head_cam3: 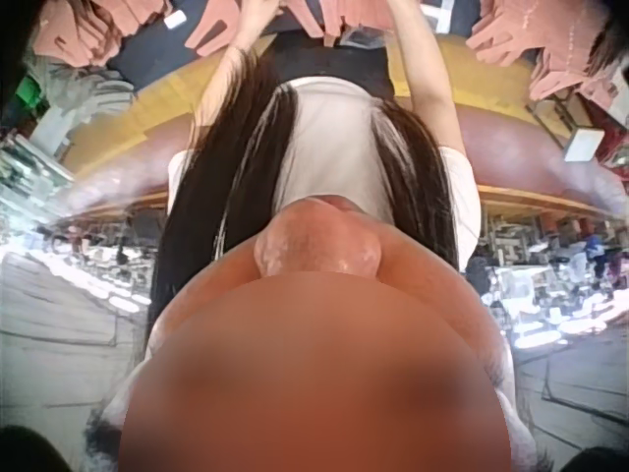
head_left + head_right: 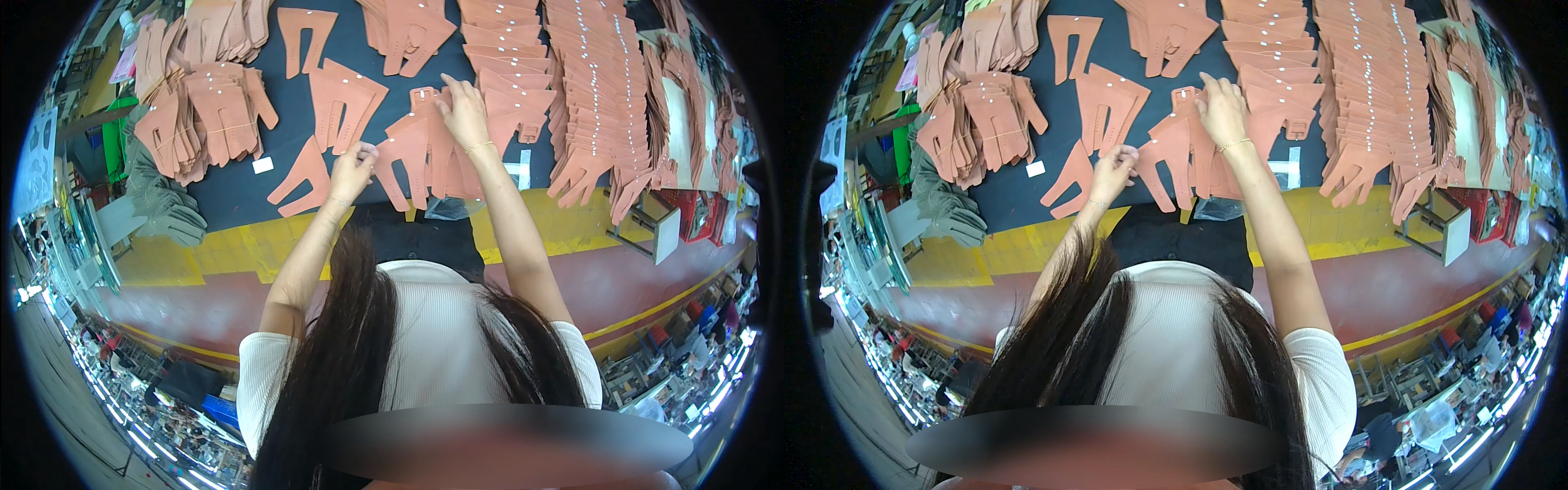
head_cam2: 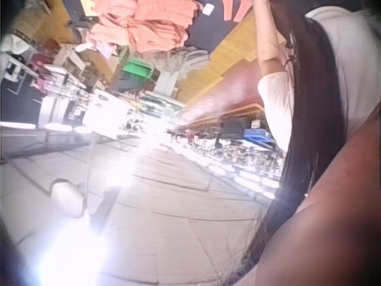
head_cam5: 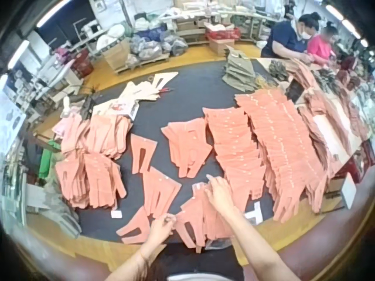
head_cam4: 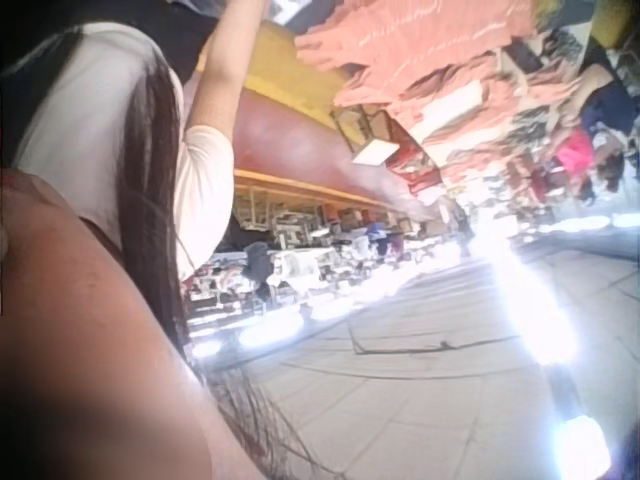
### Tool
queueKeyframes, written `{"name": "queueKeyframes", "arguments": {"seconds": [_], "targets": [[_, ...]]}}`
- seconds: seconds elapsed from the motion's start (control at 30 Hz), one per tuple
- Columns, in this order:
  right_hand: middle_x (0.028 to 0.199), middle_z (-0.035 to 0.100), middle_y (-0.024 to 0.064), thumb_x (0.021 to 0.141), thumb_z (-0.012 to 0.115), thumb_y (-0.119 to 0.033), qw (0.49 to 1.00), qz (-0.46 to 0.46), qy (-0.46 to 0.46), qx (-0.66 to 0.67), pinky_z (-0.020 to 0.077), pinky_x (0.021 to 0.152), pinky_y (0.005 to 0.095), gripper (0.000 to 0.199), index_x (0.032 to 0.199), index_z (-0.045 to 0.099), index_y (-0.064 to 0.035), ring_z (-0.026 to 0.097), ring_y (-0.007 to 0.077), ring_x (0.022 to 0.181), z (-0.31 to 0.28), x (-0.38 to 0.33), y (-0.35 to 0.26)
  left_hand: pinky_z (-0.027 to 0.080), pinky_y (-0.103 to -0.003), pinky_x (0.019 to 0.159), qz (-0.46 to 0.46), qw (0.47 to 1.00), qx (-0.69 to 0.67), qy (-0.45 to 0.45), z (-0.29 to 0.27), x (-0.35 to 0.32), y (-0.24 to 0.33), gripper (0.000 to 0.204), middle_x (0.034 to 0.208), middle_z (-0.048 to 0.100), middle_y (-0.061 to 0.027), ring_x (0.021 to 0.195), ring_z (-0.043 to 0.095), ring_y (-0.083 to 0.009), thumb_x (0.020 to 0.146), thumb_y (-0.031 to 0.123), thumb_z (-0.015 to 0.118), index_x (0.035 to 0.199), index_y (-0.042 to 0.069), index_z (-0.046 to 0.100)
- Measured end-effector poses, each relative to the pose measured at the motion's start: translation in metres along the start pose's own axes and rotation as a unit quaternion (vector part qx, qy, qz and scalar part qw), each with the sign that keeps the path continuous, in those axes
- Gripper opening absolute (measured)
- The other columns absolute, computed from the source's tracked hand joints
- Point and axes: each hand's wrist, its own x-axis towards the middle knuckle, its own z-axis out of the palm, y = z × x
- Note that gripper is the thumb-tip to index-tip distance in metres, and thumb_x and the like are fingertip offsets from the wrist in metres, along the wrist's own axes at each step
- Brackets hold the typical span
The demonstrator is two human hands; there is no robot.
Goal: The person repeatedly picks up pink fabric pieces from a table, separates them, and places them into neat stacks. The hands handle the pieces one at a time or in small groups, aligning them before stacking. The process continues throughout the clip without visible completion.
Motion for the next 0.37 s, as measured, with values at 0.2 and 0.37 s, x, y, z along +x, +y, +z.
{"name": "queueKeyframes", "arguments": {"seconds": [0.2, 0.37], "targets": [[0.098, 0.062, 0.0151, 0.077, 0.07, -0.009, 0.993, 0.005, -0.118, -0.002, 0.0487, 0.085, 0.0368, 0.022, 0.098, 0.072, -0.0048, 0.059, 0.0299, 0.097, -0.024, -0.013, -0.017, 0.053, -0.029, 0.07, 0.051, 0.989, 0.012, 0.138, -0.072, 0.038, -0.023, 0.019, 0.089, 0.066, -0.0073, 0.076, 0.064, -0.0134, 0.09, 0.019, 0.061, 0.099, 0.003, 0.066], [0.102, 0.067, 0.011, 0.083, 0.067, -0.006, 0.969, 0.097, -0.186, 0.13, 0.0496, 0.087, 0.036, 0.02, 0.102, 0.073, -0.0054, 0.064, 0.0214, 0.095, -0.059, -0.021, -0.031, 0.05, -0.028, 0.082, 0.109, 0.964, 0.125, 0.21, -0.103, 0.078, -0.017, 0.03, 0.108, 0.068, -0.0128, 0.09, 0.067, -0.0183, 0.09, 0.026, 0.062, 0.111, 0.005, 0.068]]}}
